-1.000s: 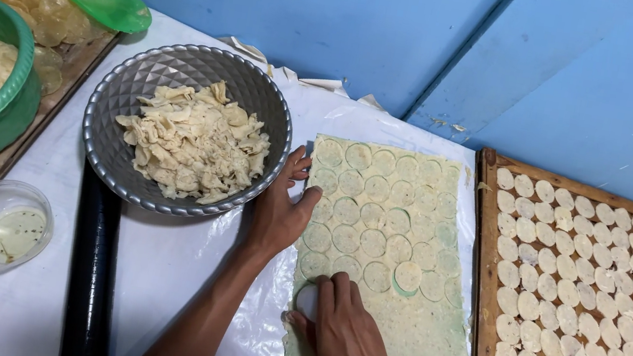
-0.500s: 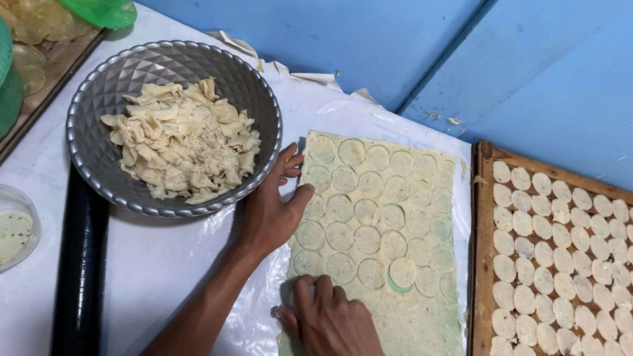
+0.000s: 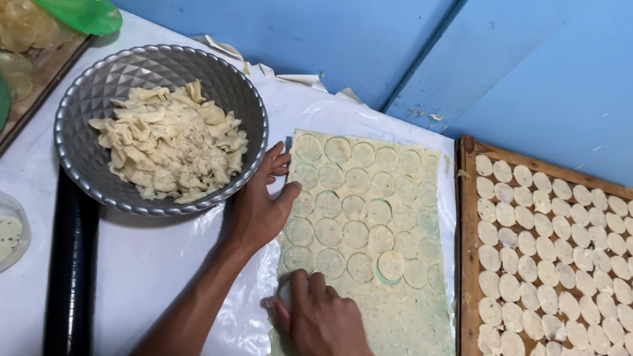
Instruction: Use a small circular mold to cut uniform pieces of dough from a flat sheet.
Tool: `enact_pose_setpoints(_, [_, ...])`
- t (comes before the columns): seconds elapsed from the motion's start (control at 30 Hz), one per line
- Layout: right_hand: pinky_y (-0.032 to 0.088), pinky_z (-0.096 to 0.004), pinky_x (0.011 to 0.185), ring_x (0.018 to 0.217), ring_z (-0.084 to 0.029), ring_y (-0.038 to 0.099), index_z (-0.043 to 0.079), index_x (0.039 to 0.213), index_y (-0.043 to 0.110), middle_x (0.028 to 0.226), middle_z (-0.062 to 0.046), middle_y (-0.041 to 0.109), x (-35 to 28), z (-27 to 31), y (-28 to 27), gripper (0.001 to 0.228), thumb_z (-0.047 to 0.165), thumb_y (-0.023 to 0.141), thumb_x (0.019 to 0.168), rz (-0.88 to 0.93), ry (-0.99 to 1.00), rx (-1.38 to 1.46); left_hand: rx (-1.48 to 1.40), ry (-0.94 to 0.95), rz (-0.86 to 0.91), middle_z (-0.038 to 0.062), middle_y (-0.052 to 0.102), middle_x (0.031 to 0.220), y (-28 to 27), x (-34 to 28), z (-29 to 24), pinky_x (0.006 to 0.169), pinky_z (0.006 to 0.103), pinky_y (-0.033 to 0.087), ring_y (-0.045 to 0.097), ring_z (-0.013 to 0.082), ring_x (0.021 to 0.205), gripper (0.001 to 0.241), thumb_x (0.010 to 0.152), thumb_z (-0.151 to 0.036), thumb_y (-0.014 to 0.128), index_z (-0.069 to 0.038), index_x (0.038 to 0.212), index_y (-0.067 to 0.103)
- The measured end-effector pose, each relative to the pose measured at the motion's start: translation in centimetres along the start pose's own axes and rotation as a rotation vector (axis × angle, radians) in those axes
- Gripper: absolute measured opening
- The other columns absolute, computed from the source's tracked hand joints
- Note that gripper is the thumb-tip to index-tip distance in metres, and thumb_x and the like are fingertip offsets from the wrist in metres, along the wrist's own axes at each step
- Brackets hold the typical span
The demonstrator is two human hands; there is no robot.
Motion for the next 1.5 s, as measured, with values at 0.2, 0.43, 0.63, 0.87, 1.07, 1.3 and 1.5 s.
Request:
enact_pose_setpoints(0.2, [0.055, -0.057, 0.055, 0.075, -0.039, 0.066, 0.017, 0.123, 0.046, 0.106, -0.008, 0.056, -2.2, -4.4, -3.2, 0.042, 0.054, 0.044, 0.103, 0.171, 0.309, 0.086, 0.026, -0.001, -0.018, 0.009, 0.066, 0.14, 0.3, 0.2, 0.6, 0.1, 0.041, 0.051, 0.066, 0.0206, 0.117, 0.071, 0.084, -0.02, 0.064, -0.008, 0.152, 0.046])
enact_pose_setpoints(0.43, [0.057, -0.053, 0.053, 0.09, -0.032, 0.066, 0.016, 0.126, 0.047, 0.106, -0.008, 0.054, -2.8, -4.3, -0.5, 0.046, 0.052, 0.057, 0.1, 0.145, 0.21, 0.001, 0.037, 0.036, -0.039, 0.012, 0.066, 0.138, 0.5, 0.1, 1.1, 0.099, 0.041, 0.053, 0.067, 0.0227, 0.117, 0.069, 0.085, -0.02, 0.062, -0.005, 0.15, 0.047])
enact_pose_setpoints(0.63, [0.05, -0.041, 0.036, 0.057, -0.025, 0.065, 0.015, 0.105, 0.052, 0.083, -0.007, 0.058, -2.1, -3.5, 2.3, 0.047, 0.061, 0.047, 0.102, -0.089, 0.143, -0.304, 0.019, 0.039, -0.042, 0.01, 0.066, 0.14, 0.7, 0.1, 1.7, 0.099, 0.0403, 0.052, 0.067, 0.0209, 0.115, 0.07, 0.084, -0.018, 0.064, -0.008, 0.151, 0.047])
enact_pose_setpoints(0.87, [0.05, -0.04, 0.034, 0.054, -0.026, 0.065, 0.011, 0.112, 0.049, 0.086, -0.01, 0.056, -1.6, -3.6, -1.0, 0.036, 0.046, 0.045, 0.107, 0.022, -0.01, -0.199, 0.052, 0.053, -0.047, 0.009, 0.066, 0.139, 0.4, -0.1, 0.9, 0.098, 0.04, 0.053, 0.066, 0.02, 0.116, 0.069, 0.084, -0.019, 0.063, -0.008, 0.15, 0.047])
enact_pose_setpoints(1.07, [0.048, -0.043, 0.032, 0.048, -0.028, 0.063, 0.011, 0.111, 0.051, 0.081, -0.01, 0.056, -1.9, -3.3, 1.1, 0.041, 0.051, 0.046, 0.105, -0.11, 0.109, -0.268, 0.043, 0.053, -0.036, 0.01, 0.066, 0.14, 0.4, 0.0, 0.9, 0.1, 0.0396, 0.052, 0.067, 0.0204, 0.116, 0.07, 0.083, -0.017, 0.062, -0.007, 0.15, 0.047])
enact_pose_setpoints(1.3, [0.042, -0.038, 0.028, 0.043, -0.023, 0.059, 0.011, 0.108, 0.053, 0.076, -0.008, 0.053, -2.0, -3.0, 1.4, 0.043, 0.053, 0.046, 0.105, -0.212, 0.091, -0.36, 0.041, 0.035, -0.025, 0.008, 0.066, 0.14, 0.3, 0.0, 0.7, 0.099, 0.04, 0.052, 0.066, 0.0199, 0.117, 0.07, 0.084, -0.018, 0.062, -0.007, 0.151, 0.046])
enact_pose_setpoints(1.5, [0.057, -0.055, 0.067, 0.07, -0.036, 0.071, 0.022, 0.124, 0.042, 0.116, -0.012, 0.063, -0.8, -3.4, -5.3, 0.038, 0.053, 0.032, 0.105, 0.424, 0.276, 0.259, 0.073, 0.044, -0.025, 0.009, 0.066, 0.14, 0.1, -0.2, 0.2, 0.098, 0.0394, 0.053, 0.067, 0.0204, 0.117, 0.07, 0.083, -0.019, 0.063, -0.007, 0.15, 0.047])
Point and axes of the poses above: each hand's wrist, its own x-axis towards the middle knuckle, its own y-axis out of the palm, z = x × y, the point moved 2 cm from there along x, towards the middle knuckle
